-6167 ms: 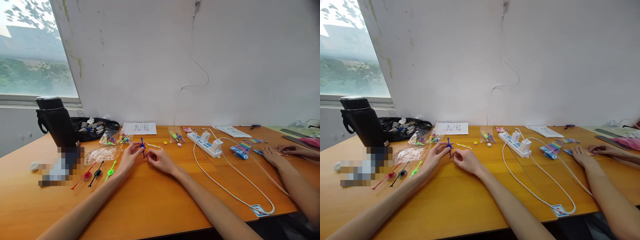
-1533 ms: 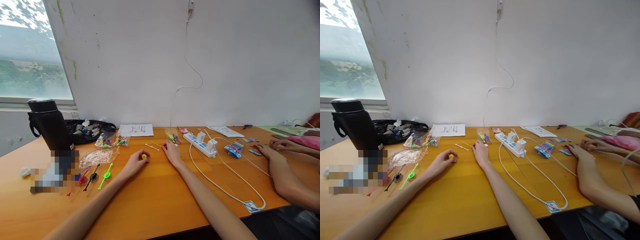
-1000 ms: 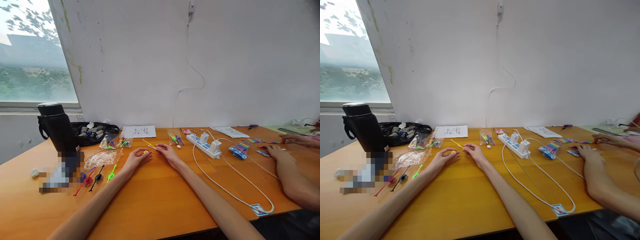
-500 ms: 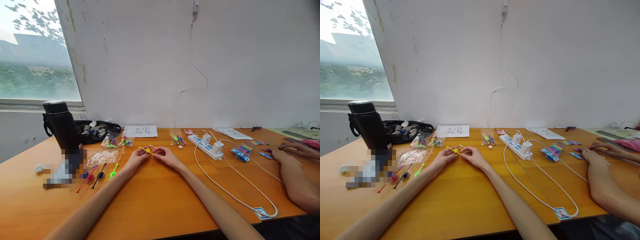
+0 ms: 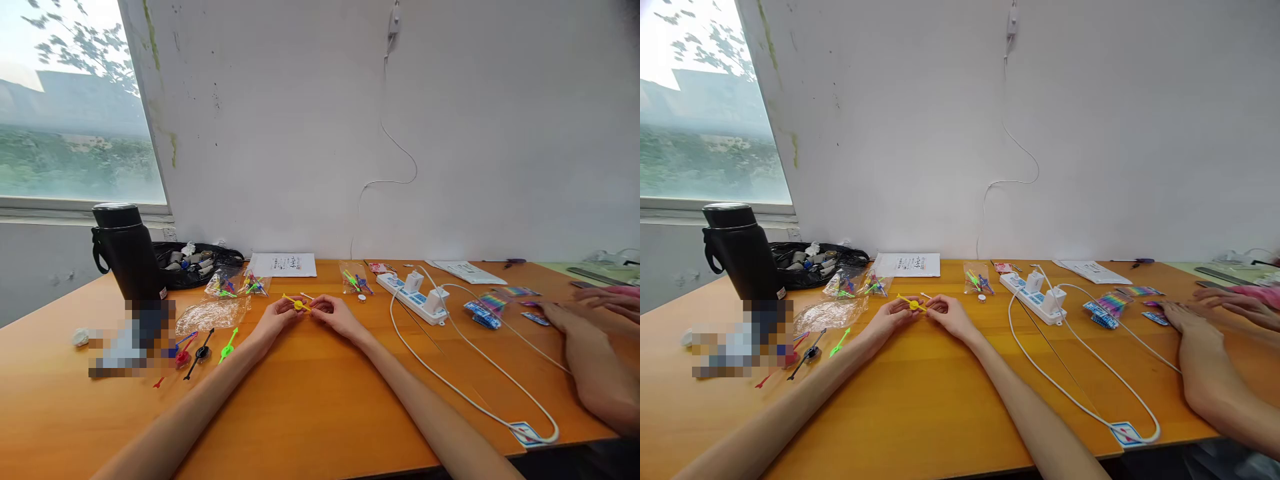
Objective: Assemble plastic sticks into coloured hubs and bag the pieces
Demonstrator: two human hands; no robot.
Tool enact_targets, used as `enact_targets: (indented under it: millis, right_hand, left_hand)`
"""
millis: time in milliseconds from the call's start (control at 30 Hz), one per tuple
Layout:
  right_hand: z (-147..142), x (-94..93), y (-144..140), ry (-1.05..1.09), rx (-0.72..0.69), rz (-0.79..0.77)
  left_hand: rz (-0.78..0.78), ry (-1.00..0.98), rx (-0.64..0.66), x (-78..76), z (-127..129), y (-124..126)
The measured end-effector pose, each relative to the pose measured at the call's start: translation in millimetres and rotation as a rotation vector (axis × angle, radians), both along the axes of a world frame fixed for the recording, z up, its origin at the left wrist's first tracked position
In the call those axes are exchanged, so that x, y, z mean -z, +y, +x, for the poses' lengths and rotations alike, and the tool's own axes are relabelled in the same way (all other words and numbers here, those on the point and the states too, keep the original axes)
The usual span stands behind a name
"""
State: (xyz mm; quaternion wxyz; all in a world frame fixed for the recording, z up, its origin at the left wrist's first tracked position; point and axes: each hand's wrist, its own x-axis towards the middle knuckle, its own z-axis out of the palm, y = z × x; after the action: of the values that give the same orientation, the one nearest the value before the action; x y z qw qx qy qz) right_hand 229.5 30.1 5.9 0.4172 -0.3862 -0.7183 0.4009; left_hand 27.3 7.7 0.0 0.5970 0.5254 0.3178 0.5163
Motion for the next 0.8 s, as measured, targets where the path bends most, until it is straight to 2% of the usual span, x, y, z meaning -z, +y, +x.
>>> enact_targets:
  millis: [233, 433, 667, 800]
  right_hand:
    - [-1.9, -0.5, -3.5, -0.093, 0.038, 0.061]
    - [-7.1, -6.8, -11.7, -0.121, 0.011, 0.063]
    - [-9.9, -8.1, -12.3, -0.069, -0.007, 0.025]
    - [-5.2, -7.7, -4.4, -0.009, 0.055, 0.067]
  left_hand:
    - [0.043, 0.115, -0.044, -5.9, 1.5, -6.9]
    - [0.043, 0.096, -0.072, -10.9, -0.4, -8.4]
    - [0.073, 0.106, -0.085, -10.0, -2.1, -5.8]
    - [0.107, 0.157, -0.092, -11.1, -1.0, -7.4]
